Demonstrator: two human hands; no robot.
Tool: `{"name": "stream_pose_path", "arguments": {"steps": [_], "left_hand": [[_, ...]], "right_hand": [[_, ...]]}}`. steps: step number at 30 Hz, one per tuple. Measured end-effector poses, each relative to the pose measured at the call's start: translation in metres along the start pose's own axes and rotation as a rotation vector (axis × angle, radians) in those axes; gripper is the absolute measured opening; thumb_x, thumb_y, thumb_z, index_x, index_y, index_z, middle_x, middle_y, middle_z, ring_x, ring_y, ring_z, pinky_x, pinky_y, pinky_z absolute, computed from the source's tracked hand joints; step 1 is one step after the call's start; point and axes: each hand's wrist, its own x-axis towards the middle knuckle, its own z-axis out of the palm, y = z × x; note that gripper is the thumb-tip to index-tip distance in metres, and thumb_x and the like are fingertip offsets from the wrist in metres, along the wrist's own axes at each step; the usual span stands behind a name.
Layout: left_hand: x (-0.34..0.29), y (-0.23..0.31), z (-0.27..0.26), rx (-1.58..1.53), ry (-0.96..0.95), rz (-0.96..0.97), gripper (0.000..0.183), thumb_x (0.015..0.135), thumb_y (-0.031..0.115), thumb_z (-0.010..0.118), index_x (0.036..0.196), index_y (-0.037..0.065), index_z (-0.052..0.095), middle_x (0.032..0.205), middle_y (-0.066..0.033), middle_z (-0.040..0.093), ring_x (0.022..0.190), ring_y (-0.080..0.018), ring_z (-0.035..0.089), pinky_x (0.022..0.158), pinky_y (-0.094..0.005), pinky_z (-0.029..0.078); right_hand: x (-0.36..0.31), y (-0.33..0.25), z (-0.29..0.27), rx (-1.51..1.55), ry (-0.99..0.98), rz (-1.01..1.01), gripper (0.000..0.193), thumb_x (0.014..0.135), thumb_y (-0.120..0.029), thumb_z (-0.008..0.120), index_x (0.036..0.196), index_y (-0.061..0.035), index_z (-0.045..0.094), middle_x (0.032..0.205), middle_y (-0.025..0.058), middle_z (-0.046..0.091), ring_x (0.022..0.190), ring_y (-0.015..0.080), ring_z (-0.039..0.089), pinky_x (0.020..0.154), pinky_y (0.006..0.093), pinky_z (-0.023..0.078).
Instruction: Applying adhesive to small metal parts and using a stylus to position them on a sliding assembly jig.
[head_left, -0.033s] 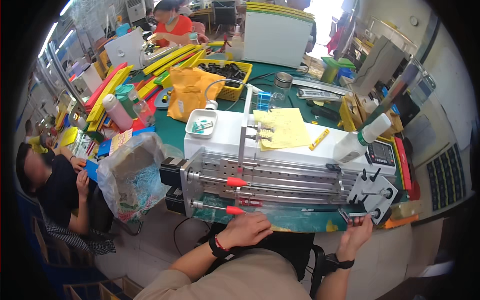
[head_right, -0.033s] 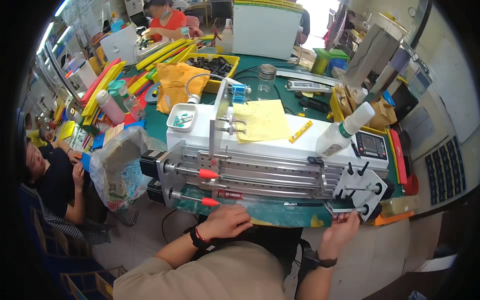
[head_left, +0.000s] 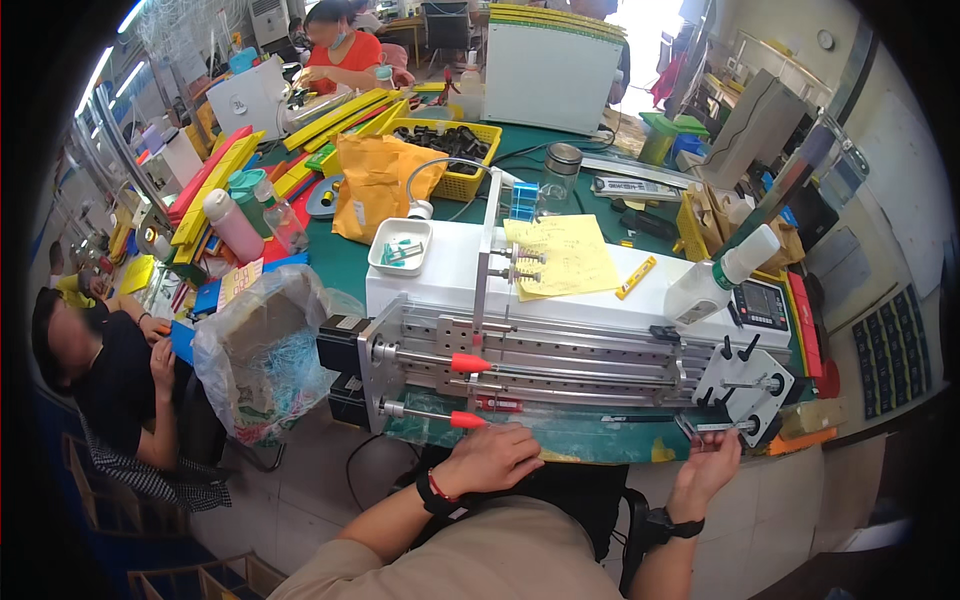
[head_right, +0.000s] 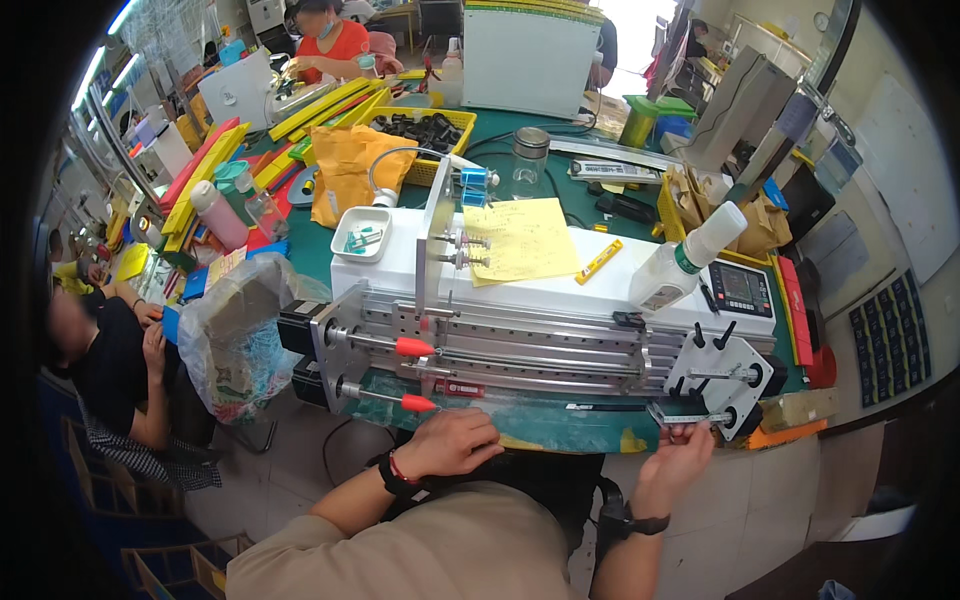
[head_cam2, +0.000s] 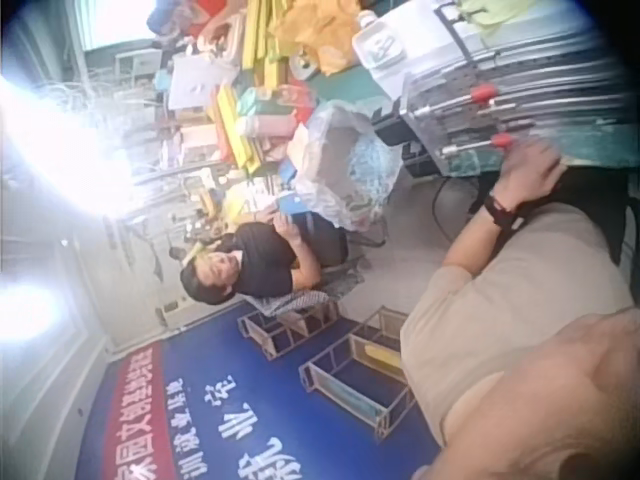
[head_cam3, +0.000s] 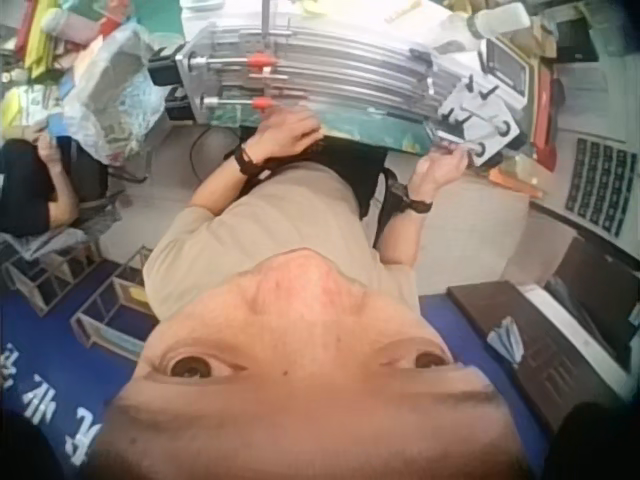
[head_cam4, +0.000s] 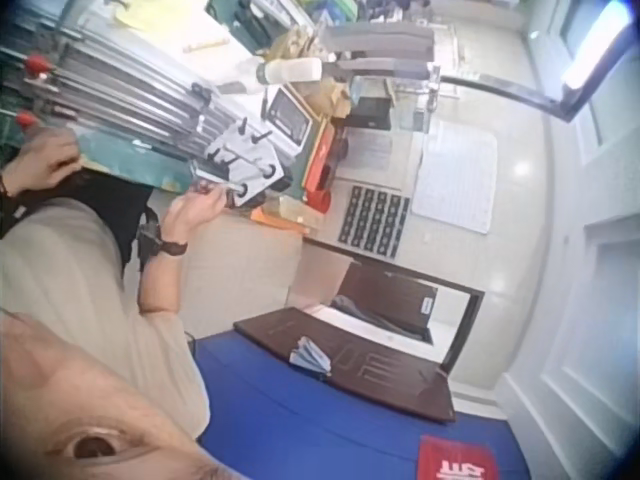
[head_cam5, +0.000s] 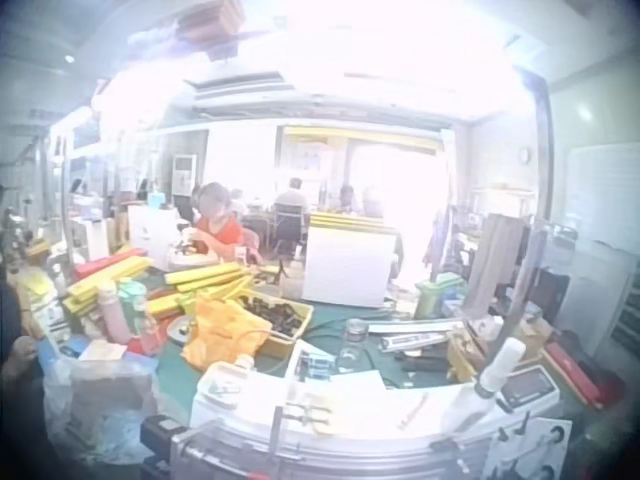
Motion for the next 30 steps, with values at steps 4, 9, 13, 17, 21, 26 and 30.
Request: {"name": "stream_pose_path", "arguments": {"steps": [4, 9, 13, 17, 21, 26, 30], "left_hand": [[-0.006, 0.003, 0.001, 0.007, 0.006, -0.004, 0.019, 0.097, 0.024, 0.081, 0.092, 0.01, 0.069, 0.086, -0.0078, 0.063, 0.084, -0.0304, 0.068, 0.071, -0.0439, 0.055], [-0.04, 0.032, -0.018, 0.165, 0.305, 0.215, 0.02, 0.087, 0.017, 0.087, 0.091, 0.009, 0.069, 0.072, -0.0037, 0.053, 0.064, -0.025, 0.061, 0.056, -0.0387, 0.046], [-0.098, 0.023, -0.049, 0.298, 0.757, -0.04, 0.019, 0.086, 0.001, 0.081, 0.097, 0.009, 0.068, 0.072, -0.0058, 0.061, 0.055, -0.0284, 0.057, 0.052, -0.0409, 0.041], [-0.128, 0.035, -0.068, 0.524, 0.69, -0.221, 0.016, 0.088, 0.0, 0.079, 0.095, 0.007, 0.067, 0.072, -0.0091, 0.062, 0.058, -0.0321, 0.059, 0.054, -0.0427, 0.043], [-0.131, 0.029, -0.074, 0.595, 0.855, -0.336, 0.016, 0.09, 0.003, 0.082, 0.095, 0.006, 0.067, 0.071, -0.0082, 0.06, 0.06, -0.0299, 0.061, 0.055, -0.0421, 0.044], [-0.125, 0.031, -0.082, 0.566, 0.741, -0.262, 0.016, 0.089, 0.003, 0.083, 0.094, 0.005, 0.067, 0.072, -0.0097, 0.063, 0.059, -0.0322, 0.06, 0.056, -0.0416, 0.044], [-0.127, 0.037, -0.09, -0.744, 0.364, -0.279, 0.045, 0.102, 0.04, 0.073, 0.136, 0.009, 0.069, 0.114, -0.0134, 0.075, 0.102, -0.0289, 0.072, 0.085, -0.0405, 0.055]], "right_hand": [[-0.02, 0.017, -0.003, 0.117, -0.071, 0.038, 0.022, 0.117, -0.025, 0.059, 0.105, -0.0061, 0.058, 0.095, 0.0031, 0.058, 0.093, 0.0163, 0.061, 0.097, 0.0384, 0.058], [-0.012, 0.035, -0.027, 0.204, -0.204, 0.172, 0.026, 0.116, -0.022, 0.059, 0.111, 0.0033, 0.063, 0.108, 0.0123, 0.068, 0.112, 0.0261, 0.07, 0.118, 0.0473, 0.057], [-0.003, 0.037, -0.039, 0.241, -0.293, 0.149, 0.027, 0.117, -0.02, 0.058, 0.113, 0.0055, 0.066, 0.122, 0.0195, 0.073, 0.117, 0.0283, 0.072, 0.117, 0.0406, 0.059], [-0.009, 0.038, -0.033, 0.254, -0.307, 0.184, 0.023, 0.115, -0.022, 0.062, 0.114, 0.0005, 0.067, 0.113, 0.0118, 0.073, 0.109, 0.0226, 0.072, 0.108, 0.0382, 0.06], [-0.01, 0.039, -0.03, 0.192, -0.242, 0.129, 0.02, 0.114, -0.024, 0.064, 0.116, -0.005, 0.068, 0.112, 0.0068, 0.072, 0.106, 0.0191, 0.068, 0.099, 0.0356, 0.056], [-0.024, 0.035, -0.022, 0.111, -0.249, 0.135, 0.02, 0.115, -0.023, 0.064, 0.117, -0.0044, 0.068, 0.11, 0.0051, 0.069, 0.103, 0.0177, 0.066, 0.098, 0.0356, 0.055], [-0.02, 0.034, -0.026, 0.115, -0.281, 0.158, 0.021, 0.116, -0.023, 0.062, 0.117, -0.0026, 0.067, 0.106, 0.0048, 0.067, 0.099, 0.0154, 0.064, 0.095, 0.0343, 0.056]]}}
